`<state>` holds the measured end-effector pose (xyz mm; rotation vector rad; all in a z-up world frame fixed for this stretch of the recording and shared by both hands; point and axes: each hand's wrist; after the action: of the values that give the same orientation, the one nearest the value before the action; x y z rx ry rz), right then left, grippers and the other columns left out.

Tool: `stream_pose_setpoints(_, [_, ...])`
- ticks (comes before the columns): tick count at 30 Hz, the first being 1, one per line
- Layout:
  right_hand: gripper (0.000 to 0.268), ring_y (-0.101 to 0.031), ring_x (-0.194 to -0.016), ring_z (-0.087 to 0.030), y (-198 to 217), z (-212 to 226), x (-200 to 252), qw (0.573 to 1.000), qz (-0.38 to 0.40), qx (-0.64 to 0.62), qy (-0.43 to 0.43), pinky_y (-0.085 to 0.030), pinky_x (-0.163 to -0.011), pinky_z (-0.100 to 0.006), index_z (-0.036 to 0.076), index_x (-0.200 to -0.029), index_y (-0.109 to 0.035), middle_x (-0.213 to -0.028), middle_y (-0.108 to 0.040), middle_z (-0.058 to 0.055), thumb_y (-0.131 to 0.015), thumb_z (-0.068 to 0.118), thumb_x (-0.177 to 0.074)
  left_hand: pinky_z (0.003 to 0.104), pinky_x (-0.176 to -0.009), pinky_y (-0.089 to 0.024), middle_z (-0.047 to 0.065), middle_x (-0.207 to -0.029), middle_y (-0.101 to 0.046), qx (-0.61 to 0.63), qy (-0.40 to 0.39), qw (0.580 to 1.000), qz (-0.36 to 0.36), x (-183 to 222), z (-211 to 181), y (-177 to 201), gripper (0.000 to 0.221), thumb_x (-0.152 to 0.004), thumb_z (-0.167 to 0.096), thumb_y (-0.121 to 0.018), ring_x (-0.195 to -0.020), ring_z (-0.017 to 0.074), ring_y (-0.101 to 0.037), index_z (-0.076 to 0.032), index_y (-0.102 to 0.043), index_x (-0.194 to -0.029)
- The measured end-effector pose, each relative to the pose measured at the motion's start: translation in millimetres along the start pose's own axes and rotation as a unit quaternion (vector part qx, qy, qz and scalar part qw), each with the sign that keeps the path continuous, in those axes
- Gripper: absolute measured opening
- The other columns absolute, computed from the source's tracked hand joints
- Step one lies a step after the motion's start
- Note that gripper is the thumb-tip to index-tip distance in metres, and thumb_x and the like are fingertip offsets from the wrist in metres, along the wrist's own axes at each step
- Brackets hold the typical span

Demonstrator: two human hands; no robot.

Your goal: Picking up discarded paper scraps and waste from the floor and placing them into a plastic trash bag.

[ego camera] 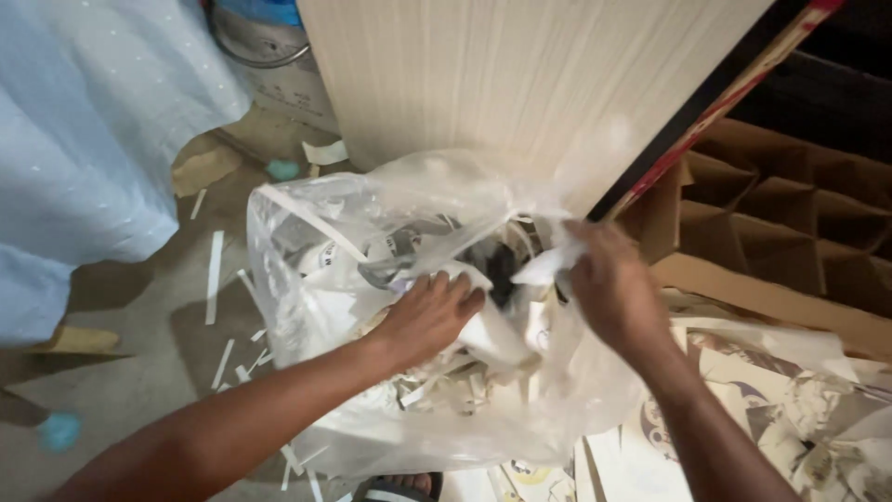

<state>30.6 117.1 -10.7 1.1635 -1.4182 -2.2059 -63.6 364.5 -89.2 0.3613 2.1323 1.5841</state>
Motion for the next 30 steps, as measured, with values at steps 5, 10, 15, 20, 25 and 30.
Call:
stream_pose_setpoints(5, [0.043, -0.066, -0.089, -0.031, 79.3, 18.8, -17.8, 0.987, -0.031, -0.086, -0.134, -0.054, -0.076, -0.040, 0.001, -0.132, -0.065, -0.106, -0.065, -0.019, -0.061, -0.004, -0.089, 0.052, -0.099, -0.049, 0.032, -0.136, -0.046, 0.230, 0.298, 0.926, 0.000, -66.8, 30.0, -44.7, 0.063, -0.109, -0.040, -0.064, -0.116, 0.0462, -0.053, 0.001, -0.042, -0.150])
stream_pose_setpoints(10, [0.041, -0.066, -0.090, -0.028, 95.2, 28.0, -23.6, 0.981, -0.064, -0.105, -0.153, -0.053, -0.078, -0.036, 0.002, -0.131, -0.066, -0.105, -0.066, -0.016, -0.065, -0.005, -0.090, 0.059, -0.084, -0.052, 0.020, -0.144, -0.042, -0.265, 0.130, 0.950, 0.107, -90.2, 31.6, -69.6, 0.090, -0.075, -0.041, -0.074, -0.126, 0.0394, -0.046, -0.003, -0.039, -0.149])
stream_pose_setpoints(15, [0.032, -0.067, -0.103, -0.025, 100.7, 11.9, -39.2, 0.984, -0.143, -0.086, -0.059, -0.054, -0.090, -0.035, 0.000, -0.128, -0.066, -0.115, -0.067, -0.015, -0.065, -0.008, -0.098, 0.076, -0.087, -0.046, 0.023, -0.146, -0.041, -0.263, 0.150, 0.952, 0.049, -103.3, 46.9, -129.4, 0.063, -0.094, -0.039, -0.060, -0.133, 0.0484, -0.035, -0.003, -0.050, -0.145])
stream_pose_setpoints(20, [0.010, -0.065, -0.104, -0.012, 90.1, -52.0, -36.5, 0.915, -0.250, -0.294, -0.115, -0.057, -0.096, -0.024, -0.004, -0.124, -0.064, -0.119, -0.071, -0.010, -0.058, -0.006, -0.117, 0.080, -0.103, -0.024, 0.016, -0.170, -0.019, -0.366, 0.150, 0.900, 0.185, -106.1, 73.8, -171.5, 0.055, -0.096, -0.034, -0.058, -0.148, 0.0483, -0.018, -0.005, -0.057, -0.142])
stream_pose_setpoints(25, [0.021, -0.067, -0.105, -0.013, 124.3, -45.3, -22.7, 0.927, -0.130, -0.333, -0.114, -0.060, -0.090, -0.027, -0.001, -0.129, -0.059, -0.122, -0.067, -0.009, -0.058, -0.007, -0.109, 0.071, -0.112, -0.020, 0.023, -0.168, -0.022, -0.305, 0.125, 0.916, 0.229, -109.8, 98.0, -153.5, 0.059, -0.093, -0.039, -0.062, -0.149, 0.0470, -0.018, -0.005, -0.055, -0.142])
stream_pose_setpoints(30, [0.033, -0.067, -0.115, -0.017, 147.1, -42.8, 11.8, 0.959, 0.018, -0.271, -0.085, -0.057, -0.096, -0.031, 0.000, -0.131, -0.054, -0.132, -0.059, -0.013, -0.062, -0.003, -0.099, 0.059, -0.112, -0.021, 0.028, -0.157, -0.028, -0.193, 0.077, 0.942, 0.264, -97.8, 79.9, -82.2, 0.083, -0.079, -0.052, -0.072, -0.140, 0.0459, -0.024, -0.007, -0.046, -0.144])
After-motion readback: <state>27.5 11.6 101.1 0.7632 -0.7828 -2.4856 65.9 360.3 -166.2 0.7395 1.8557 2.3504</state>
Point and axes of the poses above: each hand's wrist, its own x-axis away from the middle knuckle, its own y-axis out of the back of the hand, z = x × y
